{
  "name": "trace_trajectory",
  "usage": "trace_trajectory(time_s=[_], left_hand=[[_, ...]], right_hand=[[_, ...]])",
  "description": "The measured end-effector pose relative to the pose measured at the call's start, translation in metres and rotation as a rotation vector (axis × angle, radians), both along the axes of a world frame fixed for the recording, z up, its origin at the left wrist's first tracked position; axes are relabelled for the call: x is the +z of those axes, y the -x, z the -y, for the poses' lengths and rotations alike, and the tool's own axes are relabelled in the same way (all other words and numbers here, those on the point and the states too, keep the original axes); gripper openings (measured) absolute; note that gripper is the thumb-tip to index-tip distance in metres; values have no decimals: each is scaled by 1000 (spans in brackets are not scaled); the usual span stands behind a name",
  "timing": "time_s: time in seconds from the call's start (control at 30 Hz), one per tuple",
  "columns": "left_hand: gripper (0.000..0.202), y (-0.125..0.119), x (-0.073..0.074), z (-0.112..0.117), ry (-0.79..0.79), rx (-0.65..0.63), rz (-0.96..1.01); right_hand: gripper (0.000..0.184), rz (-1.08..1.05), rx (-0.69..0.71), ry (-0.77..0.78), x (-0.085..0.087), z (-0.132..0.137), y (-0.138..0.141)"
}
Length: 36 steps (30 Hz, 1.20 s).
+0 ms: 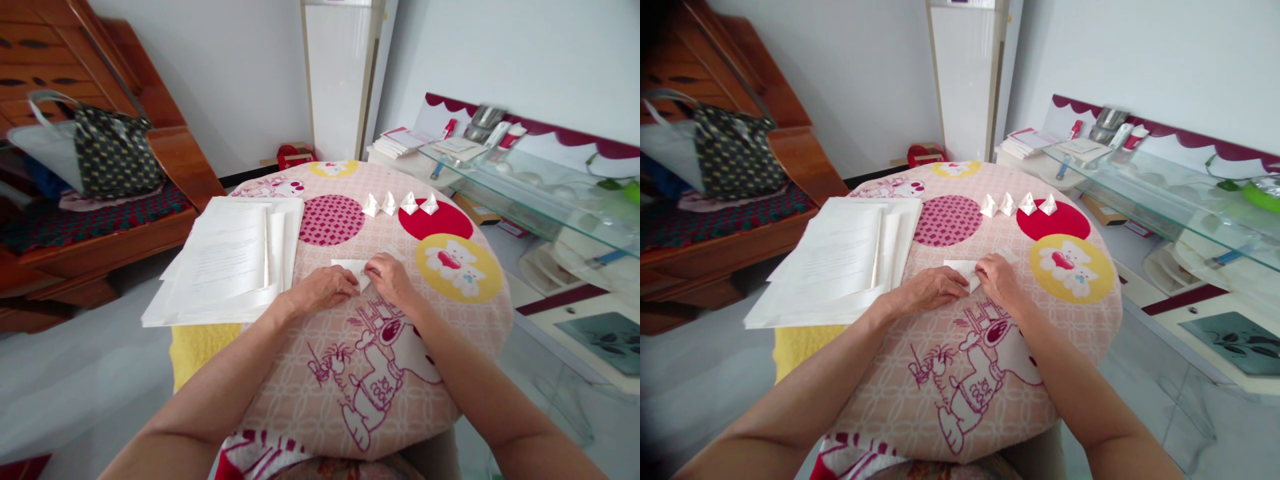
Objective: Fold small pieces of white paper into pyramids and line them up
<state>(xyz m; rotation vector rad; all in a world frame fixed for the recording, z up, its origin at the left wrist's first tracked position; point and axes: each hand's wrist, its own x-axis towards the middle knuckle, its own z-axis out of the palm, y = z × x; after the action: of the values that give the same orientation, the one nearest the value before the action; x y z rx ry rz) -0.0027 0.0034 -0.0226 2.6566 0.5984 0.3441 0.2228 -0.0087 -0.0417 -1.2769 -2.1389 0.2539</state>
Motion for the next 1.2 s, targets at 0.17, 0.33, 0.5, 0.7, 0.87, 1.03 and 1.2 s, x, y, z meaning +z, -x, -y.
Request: trace_trajectory(time_s=[0.17,0.33,0.5,0.7,0.87,1.03,1.2], left_hand=[[28,1,0,-1,-6,8,-10],[31,0,9,3,15,29,-33],[34,-2,17,9,-3,21,-104],[30,-2,18,9,-5,3,-142],[30,0,15,7,-17,-9,-106],[32,1,15,7,-18,-3,-99],[34,1,17,8,-5,7,-108]], right_hand=[[21,64,-49,-10,-3,2,7],[21,41,-70,23,-4,2,9],[22,-23,-80,57,-2,-1,8],[23,-7,-119,76,-2,-4,11],[21,34,-135,72,-2,-5,14],[22,46,-152,57,-4,-4,15],[22,56,-159,20,-8,-4,15]])
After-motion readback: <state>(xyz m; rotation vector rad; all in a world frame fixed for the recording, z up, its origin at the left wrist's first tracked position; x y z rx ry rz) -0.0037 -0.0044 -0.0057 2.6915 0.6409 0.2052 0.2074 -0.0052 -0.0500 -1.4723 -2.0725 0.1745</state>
